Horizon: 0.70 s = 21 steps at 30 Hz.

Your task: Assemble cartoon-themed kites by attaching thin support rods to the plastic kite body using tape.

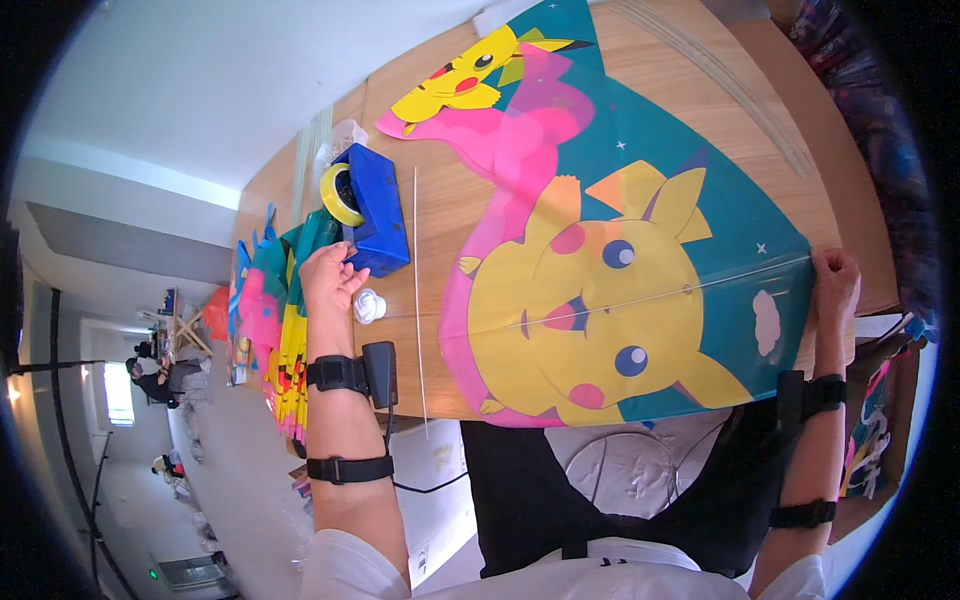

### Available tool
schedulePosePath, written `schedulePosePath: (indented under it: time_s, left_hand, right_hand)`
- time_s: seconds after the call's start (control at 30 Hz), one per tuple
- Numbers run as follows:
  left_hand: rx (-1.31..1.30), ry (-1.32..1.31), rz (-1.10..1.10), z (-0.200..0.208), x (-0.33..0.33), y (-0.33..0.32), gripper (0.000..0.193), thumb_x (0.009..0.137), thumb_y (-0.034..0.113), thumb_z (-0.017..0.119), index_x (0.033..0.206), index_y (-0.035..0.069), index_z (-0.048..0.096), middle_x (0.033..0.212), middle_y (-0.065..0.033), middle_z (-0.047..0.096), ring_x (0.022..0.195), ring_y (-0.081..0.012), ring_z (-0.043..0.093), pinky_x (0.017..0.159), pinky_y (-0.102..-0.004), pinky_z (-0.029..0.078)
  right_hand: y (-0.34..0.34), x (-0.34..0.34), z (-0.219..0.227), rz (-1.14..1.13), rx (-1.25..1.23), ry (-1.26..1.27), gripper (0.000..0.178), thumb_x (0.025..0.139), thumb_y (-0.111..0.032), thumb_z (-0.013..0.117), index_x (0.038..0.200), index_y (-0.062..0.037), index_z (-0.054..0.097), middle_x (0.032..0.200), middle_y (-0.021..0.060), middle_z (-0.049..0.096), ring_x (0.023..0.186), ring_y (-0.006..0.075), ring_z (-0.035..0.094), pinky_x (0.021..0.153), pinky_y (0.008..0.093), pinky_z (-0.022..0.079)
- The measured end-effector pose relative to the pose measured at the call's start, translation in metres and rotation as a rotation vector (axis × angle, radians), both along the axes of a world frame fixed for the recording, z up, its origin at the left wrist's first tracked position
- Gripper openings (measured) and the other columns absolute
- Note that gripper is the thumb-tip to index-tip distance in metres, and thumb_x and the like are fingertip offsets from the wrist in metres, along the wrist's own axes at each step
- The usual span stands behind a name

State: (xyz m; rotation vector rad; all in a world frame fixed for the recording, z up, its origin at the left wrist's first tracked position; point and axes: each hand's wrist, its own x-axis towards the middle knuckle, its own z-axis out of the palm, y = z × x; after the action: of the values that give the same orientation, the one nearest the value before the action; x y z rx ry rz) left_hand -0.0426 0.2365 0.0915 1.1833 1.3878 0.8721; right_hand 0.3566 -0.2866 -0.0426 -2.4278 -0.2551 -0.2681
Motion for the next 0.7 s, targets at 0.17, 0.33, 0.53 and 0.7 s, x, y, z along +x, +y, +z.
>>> schedulePosePath:
  time_s: [0.17,0.33,0.53,0.7]
  left_hand:
    - [-0.004,-0.014,-0.033,0.002,-0.005,0.004,0.005,0.082,0.004,0.061,0.085,0.000,0.060,0.078,-0.0086,0.060,0.060,-0.0123,0.047,0.064,-0.0440,0.056]
    - [-0.095,-0.162,-0.069,0.007,-0.008,0.005,0.003,0.081,0.001,0.059,0.082,-0.002,0.058,0.076,-0.0095,0.059,0.059,-0.0130,0.047,0.073,-0.0519,0.054]
    - [-0.124,-0.455,-0.051,-0.014,-0.034,0.006,0.003,0.080,-0.005,0.056,0.082,-0.003,0.055,0.077,-0.0122,0.056,0.068,-0.0206,0.056,0.082,-0.0541,0.051]
    - [-0.175,-0.538,0.059,-0.023,-0.030,-0.009,0.006,0.080,-0.005,0.055,0.085,-0.004,0.052,0.085,-0.0141,0.054,0.079,-0.0260,0.056,0.085,-0.0519,0.049]
  right_hand:
    - [0.005,0.001,0.001,0.015,0.009,0.005,0.021,0.078,-0.021,0.068,0.076,-0.0003,0.062,0.067,0.0071,0.059,0.064,0.0164,0.055,0.064,0.0307,0.045]
    - [0.007,-0.006,0.009,-0.016,-0.008,0.021,0.023,0.079,-0.022,0.068,0.076,-0.0004,0.062,0.068,0.0071,0.058,0.065,0.0170,0.055,0.065,0.0310,0.045]
    - [0.005,-0.002,0.003,-0.003,-0.010,-0.005,0.024,0.079,-0.023,0.068,0.076,-0.0001,0.062,0.071,0.0077,0.059,0.067,0.0177,0.056,0.066,0.0312,0.045]
    - [0.006,-0.002,0.004,-0.022,-0.034,-0.004,0.024,0.079,-0.024,0.069,0.077,-0.0008,0.063,0.072,0.0079,0.061,0.069,0.0173,0.057,0.066,0.0313,0.046]
